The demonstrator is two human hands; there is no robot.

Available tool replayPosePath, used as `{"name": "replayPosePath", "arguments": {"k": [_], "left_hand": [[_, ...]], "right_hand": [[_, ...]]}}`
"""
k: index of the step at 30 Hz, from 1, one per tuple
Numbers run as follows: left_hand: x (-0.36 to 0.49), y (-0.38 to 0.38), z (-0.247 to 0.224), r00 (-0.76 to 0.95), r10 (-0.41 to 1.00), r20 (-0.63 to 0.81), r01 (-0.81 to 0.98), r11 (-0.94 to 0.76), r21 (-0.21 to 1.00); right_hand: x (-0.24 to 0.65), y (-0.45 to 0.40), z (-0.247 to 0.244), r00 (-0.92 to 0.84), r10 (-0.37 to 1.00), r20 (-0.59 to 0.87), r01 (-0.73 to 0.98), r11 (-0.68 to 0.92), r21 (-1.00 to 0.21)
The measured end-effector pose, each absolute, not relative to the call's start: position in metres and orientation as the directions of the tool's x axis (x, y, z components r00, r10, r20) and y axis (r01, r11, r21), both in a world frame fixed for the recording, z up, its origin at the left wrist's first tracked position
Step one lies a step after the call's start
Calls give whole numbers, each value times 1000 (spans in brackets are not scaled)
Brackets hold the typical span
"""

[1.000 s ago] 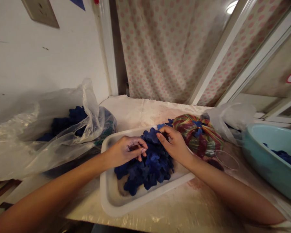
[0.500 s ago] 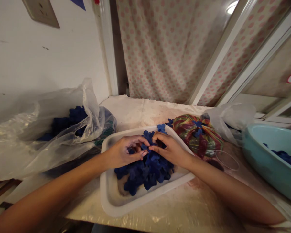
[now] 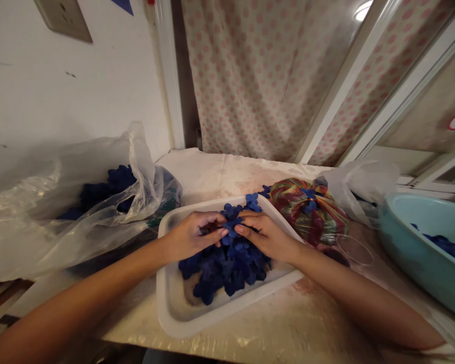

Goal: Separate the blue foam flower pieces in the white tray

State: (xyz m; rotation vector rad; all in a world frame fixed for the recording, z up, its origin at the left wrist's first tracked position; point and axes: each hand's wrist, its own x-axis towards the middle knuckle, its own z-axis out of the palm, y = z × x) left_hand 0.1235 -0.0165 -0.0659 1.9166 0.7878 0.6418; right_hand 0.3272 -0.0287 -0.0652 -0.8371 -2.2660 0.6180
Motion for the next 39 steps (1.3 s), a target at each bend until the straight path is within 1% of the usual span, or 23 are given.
{"name": "replayPosePath", "arguments": {"k": [2,7,9,11,15,18,21,24,29,31,34,36,39], "left_hand": [[124,-16,-66,641,759,115,268,-362,893],[124,-16,-66,595,793,131,316,-380,869],[124,-15,-66,584,802,128,331,-379,864],[124,-15,-65,572,810,130,341,-379,860],[124,-14,-66,557,817,152,330,-386,862],[124,-14,-67,551,820,154,312,-373,874],[123,-14,-66,558,818,138,304,-356,884],[122,-15,-64,580,799,160,311,-399,863],[119,-15,-63,600,779,183,338,-454,824],[119,-15,-63,595,784,175,345,-446,826],[119,-16,-64,579,798,166,368,-437,821],[120,-16,-65,570,804,168,380,-440,814],[121,-16,-65,569,806,166,384,-438,813]], "right_hand": [[328,-28,-66,-564,709,423,404,683,-608],[331,-20,-69,-352,759,547,400,651,-645],[332,-18,-70,-308,759,574,403,650,-644],[332,-18,-69,-319,756,571,428,653,-625],[330,-25,-65,-407,734,543,477,678,-558],[330,-28,-64,-429,739,519,506,673,-540],[331,-28,-64,-452,734,507,482,679,-553],[330,-27,-66,-469,736,488,465,675,-573],[330,-27,-68,-392,831,395,524,555,-646],[330,-26,-68,-373,820,433,532,572,-625],[331,-22,-69,-354,766,537,483,641,-596],[332,-20,-70,-339,764,550,445,645,-621],[331,-19,-70,-359,771,527,436,637,-636]]}}
